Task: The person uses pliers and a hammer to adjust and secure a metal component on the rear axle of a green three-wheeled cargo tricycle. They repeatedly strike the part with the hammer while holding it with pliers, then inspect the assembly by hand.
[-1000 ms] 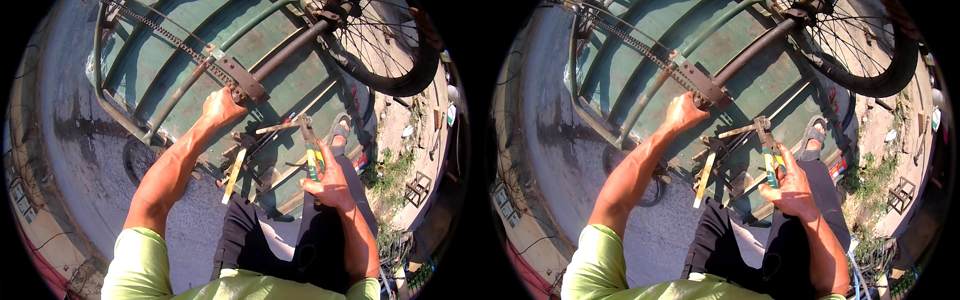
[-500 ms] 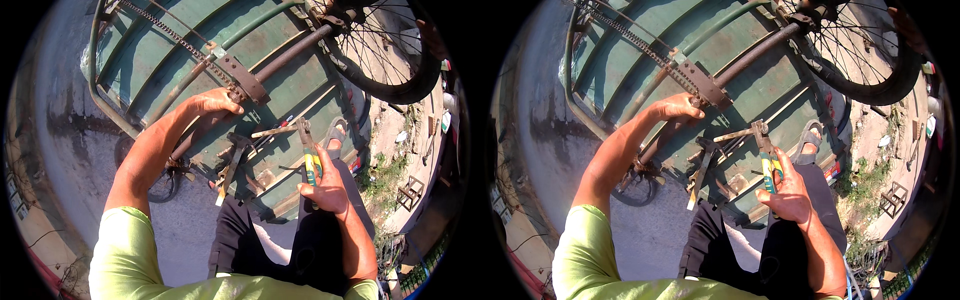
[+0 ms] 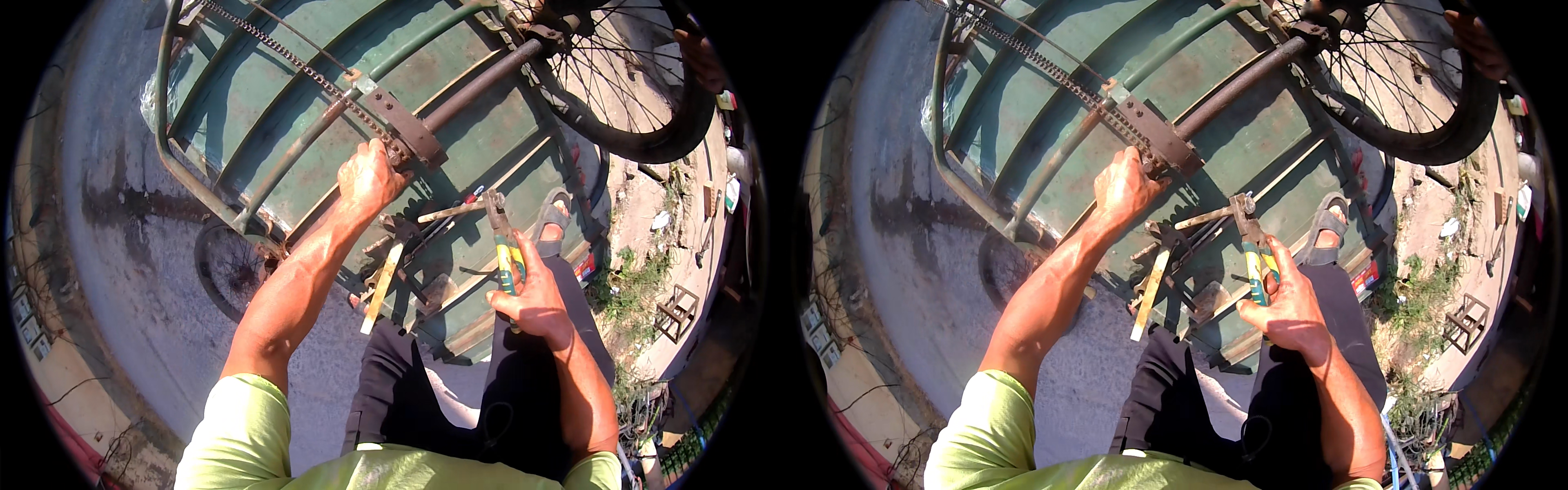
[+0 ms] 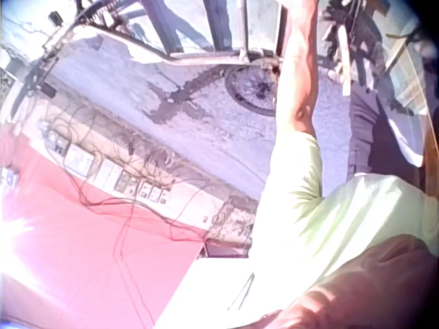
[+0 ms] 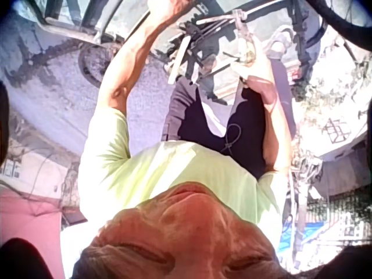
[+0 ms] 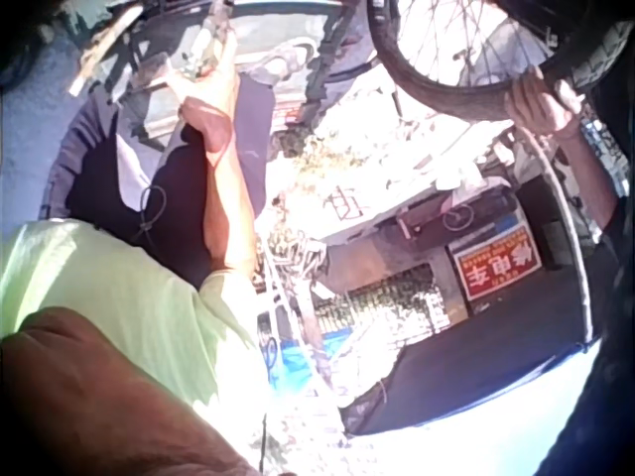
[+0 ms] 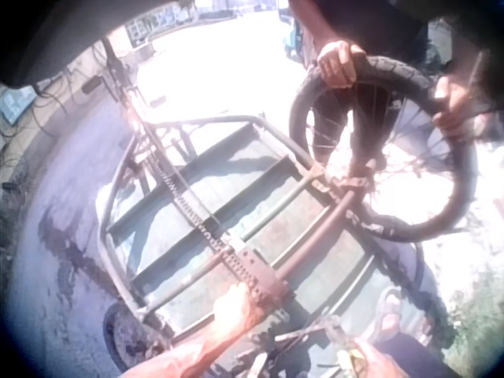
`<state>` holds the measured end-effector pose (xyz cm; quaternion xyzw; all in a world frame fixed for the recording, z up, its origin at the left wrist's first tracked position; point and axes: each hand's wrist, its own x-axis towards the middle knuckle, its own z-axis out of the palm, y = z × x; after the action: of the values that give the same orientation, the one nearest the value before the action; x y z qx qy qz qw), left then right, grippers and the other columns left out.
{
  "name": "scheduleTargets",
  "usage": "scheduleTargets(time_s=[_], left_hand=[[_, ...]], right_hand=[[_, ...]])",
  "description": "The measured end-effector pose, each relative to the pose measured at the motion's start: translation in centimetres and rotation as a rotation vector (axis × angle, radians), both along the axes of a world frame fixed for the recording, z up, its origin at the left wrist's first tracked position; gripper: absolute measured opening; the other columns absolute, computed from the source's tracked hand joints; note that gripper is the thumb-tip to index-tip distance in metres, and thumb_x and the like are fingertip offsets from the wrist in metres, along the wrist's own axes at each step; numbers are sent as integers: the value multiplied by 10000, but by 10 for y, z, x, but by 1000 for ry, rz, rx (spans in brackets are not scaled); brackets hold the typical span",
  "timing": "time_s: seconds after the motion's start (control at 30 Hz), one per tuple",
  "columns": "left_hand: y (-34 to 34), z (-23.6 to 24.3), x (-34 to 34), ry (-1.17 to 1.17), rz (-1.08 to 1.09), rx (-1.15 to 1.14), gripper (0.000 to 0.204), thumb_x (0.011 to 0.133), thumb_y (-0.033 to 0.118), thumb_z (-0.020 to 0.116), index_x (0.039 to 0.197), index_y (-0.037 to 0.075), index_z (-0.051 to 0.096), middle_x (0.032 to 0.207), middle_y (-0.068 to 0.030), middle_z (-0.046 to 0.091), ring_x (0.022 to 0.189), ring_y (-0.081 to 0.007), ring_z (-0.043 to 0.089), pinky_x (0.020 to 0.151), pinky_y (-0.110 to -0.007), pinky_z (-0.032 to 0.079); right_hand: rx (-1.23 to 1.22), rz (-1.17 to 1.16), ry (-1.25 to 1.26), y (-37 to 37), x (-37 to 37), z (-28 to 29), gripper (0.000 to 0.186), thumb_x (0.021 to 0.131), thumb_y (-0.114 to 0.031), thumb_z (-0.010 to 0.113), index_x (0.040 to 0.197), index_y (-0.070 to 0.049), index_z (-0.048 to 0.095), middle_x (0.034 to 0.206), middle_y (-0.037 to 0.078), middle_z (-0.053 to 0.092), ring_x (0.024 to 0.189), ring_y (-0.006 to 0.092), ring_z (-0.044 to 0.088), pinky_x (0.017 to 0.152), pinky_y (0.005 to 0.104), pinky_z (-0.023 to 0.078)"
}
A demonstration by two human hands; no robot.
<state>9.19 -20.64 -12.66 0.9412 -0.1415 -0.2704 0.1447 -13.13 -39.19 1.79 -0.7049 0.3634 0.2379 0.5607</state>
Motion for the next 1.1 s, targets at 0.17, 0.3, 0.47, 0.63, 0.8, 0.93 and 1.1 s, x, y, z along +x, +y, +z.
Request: scheduleTargets(time_s=[0.17,0.3,0.47,0.63,0.8,0.93,1.1], left_hand=[[1,-2,11,107,17,-72,550,708,311,848,1097,-38,675,1009,-256,739,972,-413,726,871,-467,571],[11,-2,35,340,-66,-176,534,674,314,839,1045,-47,707,902,-226,750,859,-341,744,795,-424,580],[16,-11,42,433,-80,-211,521,692,323,839,1014,-63,704,876,-194,734,821,-281,721,775,-404,576],[14,-3,37,372,-75,-188,562,702,353,856,1057,-59,712,922,-215,748,891,-304,744,814,-415,577],[5,14,26,189,-75,-28,642,686,398,890,1080,-76,711,968,-248,754,967,-341,752,848,-433,580],[5,9,40,361,-119,-48,617,685,396,888,1033,-85,720,939,-246,754,934,-341,755,842,-441,582],[13,-8,47,423,-144,-85,539,699,356,849,1008,-68,725,876,-213,749,851,-311,743,818,-421,586]], right_hand=[[-13,26,-40,0,-4,-6,928,755,-82,786,1573,-6,353,1004,74,629,836,98,559,718,280,506],[17,4,-18,1,1,1,930,756,-81,784,1577,-12,353,1048,86,631,842,104,562,733,281,510],[-21,51,-15,-2,1,1,931,754,-96,783,1576,-14,355,1052,107,649,844,118,577,746,289,516],[-32,46,-45,-3,-3,-2,941,744,-123,788,1574,-16,358,997,107,654,818,121,572,731,295,512],[-57,75,-39,-5,-6,-7,949,735,-146,796,1571,-17,366,953,104,638,788,126,561,710,293,501],[-43,49,-74,-4,-8,-8,946,737,-146,795,1568,-10,366,939,99,630,787,131,562,711,291,497],[-22,43,-52,-4,-4,-4,952,735,-151,804,1564,4,363,973,111,638,807,132,568,726,295,502]])
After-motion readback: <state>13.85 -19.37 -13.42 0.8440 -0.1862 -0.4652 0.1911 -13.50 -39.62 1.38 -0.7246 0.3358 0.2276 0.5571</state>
